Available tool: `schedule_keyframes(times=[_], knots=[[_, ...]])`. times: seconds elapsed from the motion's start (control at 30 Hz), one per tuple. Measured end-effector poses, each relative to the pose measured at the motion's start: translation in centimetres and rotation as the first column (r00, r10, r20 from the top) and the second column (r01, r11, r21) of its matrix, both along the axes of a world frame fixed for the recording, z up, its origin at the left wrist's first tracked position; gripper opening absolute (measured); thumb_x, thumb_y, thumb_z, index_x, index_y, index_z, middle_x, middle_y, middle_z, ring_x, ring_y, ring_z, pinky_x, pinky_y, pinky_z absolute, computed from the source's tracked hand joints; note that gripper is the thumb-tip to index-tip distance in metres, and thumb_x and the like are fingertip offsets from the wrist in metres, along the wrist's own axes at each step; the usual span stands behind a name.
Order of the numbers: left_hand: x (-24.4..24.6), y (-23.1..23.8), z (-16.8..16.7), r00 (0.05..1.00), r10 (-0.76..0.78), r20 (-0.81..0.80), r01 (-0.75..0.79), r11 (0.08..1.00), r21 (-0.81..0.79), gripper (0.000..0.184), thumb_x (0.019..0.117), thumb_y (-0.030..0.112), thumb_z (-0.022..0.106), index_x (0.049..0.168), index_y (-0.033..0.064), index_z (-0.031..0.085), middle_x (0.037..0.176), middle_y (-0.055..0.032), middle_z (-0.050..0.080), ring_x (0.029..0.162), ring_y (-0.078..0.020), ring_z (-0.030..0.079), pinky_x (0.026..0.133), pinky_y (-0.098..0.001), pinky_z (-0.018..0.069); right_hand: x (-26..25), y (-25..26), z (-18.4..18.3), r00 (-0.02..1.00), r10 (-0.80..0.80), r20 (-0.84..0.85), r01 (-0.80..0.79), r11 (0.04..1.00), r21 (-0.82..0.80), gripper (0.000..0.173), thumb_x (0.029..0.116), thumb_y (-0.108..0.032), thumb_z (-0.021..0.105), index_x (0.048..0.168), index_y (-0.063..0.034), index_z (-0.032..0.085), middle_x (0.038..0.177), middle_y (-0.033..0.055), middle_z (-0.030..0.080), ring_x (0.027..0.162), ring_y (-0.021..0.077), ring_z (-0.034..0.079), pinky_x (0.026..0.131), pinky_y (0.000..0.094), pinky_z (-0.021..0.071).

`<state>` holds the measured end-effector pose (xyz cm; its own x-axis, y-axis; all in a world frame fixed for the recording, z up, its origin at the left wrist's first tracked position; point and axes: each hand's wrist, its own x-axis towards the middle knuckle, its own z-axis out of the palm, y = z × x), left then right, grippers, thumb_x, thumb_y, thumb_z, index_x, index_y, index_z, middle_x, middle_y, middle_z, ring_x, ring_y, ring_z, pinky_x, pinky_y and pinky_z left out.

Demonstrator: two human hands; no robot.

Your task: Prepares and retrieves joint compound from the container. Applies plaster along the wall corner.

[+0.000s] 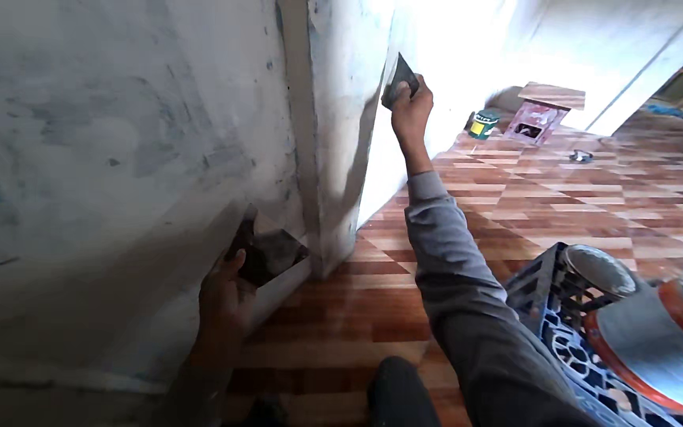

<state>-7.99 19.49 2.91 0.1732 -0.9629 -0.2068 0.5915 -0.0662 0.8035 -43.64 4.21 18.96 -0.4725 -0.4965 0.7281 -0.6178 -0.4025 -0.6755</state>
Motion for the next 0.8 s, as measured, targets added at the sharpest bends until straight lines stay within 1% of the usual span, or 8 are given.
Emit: schedule_keyframes(times=[0.03,0.07,0.23,0.4,0.5,0.67,0.77,0.8], knots=[[0.0,0.0,-0.1,1.000,-0.007,0.004,0.007,1.000,0.003,0.033,0.1055,0.009,0.049,0.137,0.0028,0.049,0.109,-0.0112,0.067,0.091,-0.0194,0.070,0.078,-0.0399,0.0622,-0.2,-0.6,0.3,1.000,-0.006,-0.006,0.006,1.000,0.006,0.027,0.1048,-0.013,0.048,0.122,-0.0003,0.065,0.097,0.0137,0.072,0.086,0.0208,0.072,0.083,0.0422,0.0594],[0.0,0.1,-0.1,1.000,-0.014,0.006,0.014,1.000,0.001,0.032,0.1055,0.009,0.048,0.137,0.0027,0.049,0.109,-0.0111,0.067,0.091,-0.0195,0.071,0.078,-0.0399,0.0623,-0.3,-0.9,0.6,1.000,-0.013,-0.011,0.013,1.000,0.013,0.027,0.1046,-0.013,0.048,0.121,-0.0007,0.066,0.097,0.0136,0.071,0.087,0.0213,0.071,0.082,0.0425,0.0574],[0.1,0.2,0.1,1.000,-0.004,0.005,0.004,1.000,0.007,0.032,0.1056,0.009,0.049,0.137,0.0028,0.050,0.109,-0.0111,0.067,0.092,-0.0192,0.070,0.078,-0.0394,0.0622,0.3,-1.7,1.3,0.997,-0.061,-0.042,0.063,0.997,0.041,0.028,0.1042,-0.013,0.049,0.122,-0.0011,0.067,0.103,0.0165,0.072,0.096,0.0254,0.070,0.088,0.0448,0.0548],[0.1,0.3,0.3,1.000,-0.014,-0.013,0.014,1.000,0.001,0.031,0.1056,0.009,0.048,0.136,0.0033,0.050,0.106,-0.0107,0.068,0.088,-0.0191,0.072,0.073,-0.0385,0.0632,0.6,-2.4,1.6,0.993,-0.111,-0.047,0.113,0.992,0.057,0.028,0.1034,-0.011,0.049,0.122,-0.0014,0.067,0.103,0.0166,0.072,0.096,0.0261,0.070,0.088,0.0456,0.0547],[0.1,0.4,0.3,1.000,-0.026,-0.016,0.026,1.000,-0.003,0.032,0.1056,0.008,0.048,0.137,0.0025,0.049,0.106,-0.0110,0.068,0.087,-0.0198,0.072,0.073,-0.0385,0.0635,1.0,-2.6,1.7,0.989,-0.131,-0.063,0.135,0.989,0.061,0.028,0.1031,-0.011,0.049,0.122,-0.0016,0.067,0.103,0.0170,0.073,0.096,0.0278,0.071,0.086,0.0466,0.0550],[0.1,0.5,0.5,0.999,-0.040,-0.022,0.040,0.999,-0.032,0.033,0.1058,0.008,0.047,0.138,0.0019,0.048,0.108,-0.0115,0.068,0.090,-0.0196,0.072,0.076,-0.0390,0.0632,2.1,-2.2,2.1,0.981,-0.153,-0.118,0.168,0.976,0.135,0.030,0.1040,-0.014,0.048,0.126,-0.0020,0.065,0.106,0.0180,0.072,0.101,0.0306,0.070,0.090,0.0499,0.0538],[0.2,0.7,1.3,0.999,-0.025,-0.037,0.024,0.999,-0.023,0.035,0.1059,0.008,0.048,0.140,0.0019,0.047,0.110,-0.0122,0.068,0.093,-0.0201,0.071,0.078,-0.0391,0.0629,3.0,-2.3,2.0,0.981,-0.154,-0.115,0.171,0.973,0.157,0.032,0.1041,-0.016,0.048,0.128,-0.0037,0.066,0.107,0.0174,0.073,0.101,0.0308,0.070,0.089,0.0516,0.0535],[0.2,0.7,1.6,0.999,-0.020,-0.042,0.019,0.999,-0.027,0.034,0.1059,0.008,0.048,0.140,0.0017,0.048,0.110,-0.0125,0.068,0.093,-0.0205,0.072,0.078,-0.0395,0.0629,3.5,-2.2,2.0,0.983,-0.155,-0.103,0.170,0.973,0.156,0.032,0.1040,-0.016,0.048,0.129,-0.0038,0.065,0.107,0.0174,0.073,0.101,0.0308,0.070,0.088,0.0519,0.0533]])
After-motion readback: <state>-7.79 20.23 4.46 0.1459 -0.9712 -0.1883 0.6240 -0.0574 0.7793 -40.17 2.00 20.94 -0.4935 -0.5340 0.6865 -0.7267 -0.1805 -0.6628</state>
